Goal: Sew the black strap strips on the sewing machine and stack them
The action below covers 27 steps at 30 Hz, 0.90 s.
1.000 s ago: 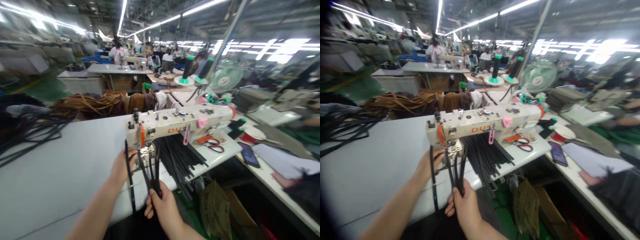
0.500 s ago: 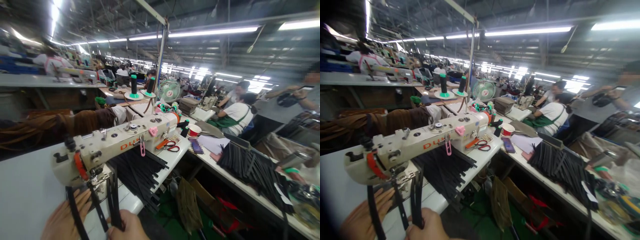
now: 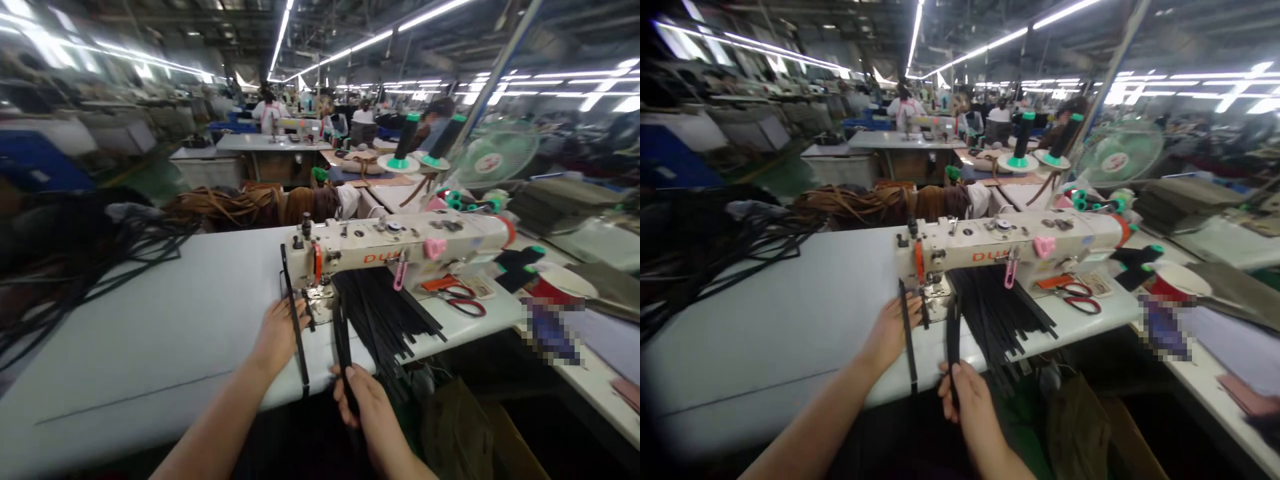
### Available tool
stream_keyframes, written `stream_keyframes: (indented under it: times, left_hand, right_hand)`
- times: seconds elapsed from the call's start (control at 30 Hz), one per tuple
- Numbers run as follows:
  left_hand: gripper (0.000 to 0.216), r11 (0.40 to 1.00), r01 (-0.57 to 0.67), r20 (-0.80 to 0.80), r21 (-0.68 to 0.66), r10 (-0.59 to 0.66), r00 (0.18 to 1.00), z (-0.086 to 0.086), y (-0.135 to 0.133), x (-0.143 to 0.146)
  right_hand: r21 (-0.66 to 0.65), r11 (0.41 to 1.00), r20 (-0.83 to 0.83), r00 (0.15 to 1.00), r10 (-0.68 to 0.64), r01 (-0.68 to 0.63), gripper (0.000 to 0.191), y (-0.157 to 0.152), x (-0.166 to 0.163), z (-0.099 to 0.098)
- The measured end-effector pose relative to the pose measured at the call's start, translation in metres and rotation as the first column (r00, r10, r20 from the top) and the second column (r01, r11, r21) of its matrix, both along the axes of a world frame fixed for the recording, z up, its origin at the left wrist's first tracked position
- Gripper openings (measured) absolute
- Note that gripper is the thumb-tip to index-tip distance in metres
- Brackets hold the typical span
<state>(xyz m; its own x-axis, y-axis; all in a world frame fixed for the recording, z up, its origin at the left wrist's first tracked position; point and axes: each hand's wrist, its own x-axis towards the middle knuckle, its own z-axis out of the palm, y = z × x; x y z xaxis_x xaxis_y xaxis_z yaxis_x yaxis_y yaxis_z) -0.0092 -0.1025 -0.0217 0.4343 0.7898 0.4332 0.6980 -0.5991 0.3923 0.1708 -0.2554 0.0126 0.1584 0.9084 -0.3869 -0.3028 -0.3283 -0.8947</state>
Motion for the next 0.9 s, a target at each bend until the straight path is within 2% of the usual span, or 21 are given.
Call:
stream_keyframes:
  times: [0.17,0.4,0.57,0.73,0.9]
  left_hand:
    - [0.030,0.999,-0.023,-0.013,-0.048,0.023,1.000,0.0062,-0.0032,0.0009]
    - [0.030,0.996,-0.050,-0.013,-0.068,0.049,0.999,0.0065,-0.0052,0.0020]
    - [0.028,0.999,-0.031,-0.014,-0.023,0.031,0.999,0.0068,-0.0040,0.0019]
    - [0.028,0.999,-0.023,0.024,0.030,0.023,0.999,0.0057,-0.0021,0.0020]
    - [0.029,0.999,-0.020,0.043,0.049,0.018,0.999,0.0047,0.0005,0.0028]
  right_hand:
    - [-0.011,1.000,0.014,1.000,0.002,-0.001,0.057,0.0009,0.0015,0.0006]
    - [-0.022,1.000,0.043,0.999,0.012,-0.011,0.053,0.0006,-0.0007,-0.0020]
    - [-0.038,0.998,0.045,0.998,0.048,-0.046,0.052,-0.0043,-0.0004,-0.0042]
    - [-0.071,0.996,-0.010,0.999,0.052,-0.052,0.062,-0.0054,-0.0002,-0.0021]
    - [-0.069,0.996,-0.036,0.998,0.055,-0.058,0.057,-0.0056,0.0009,-0.0038]
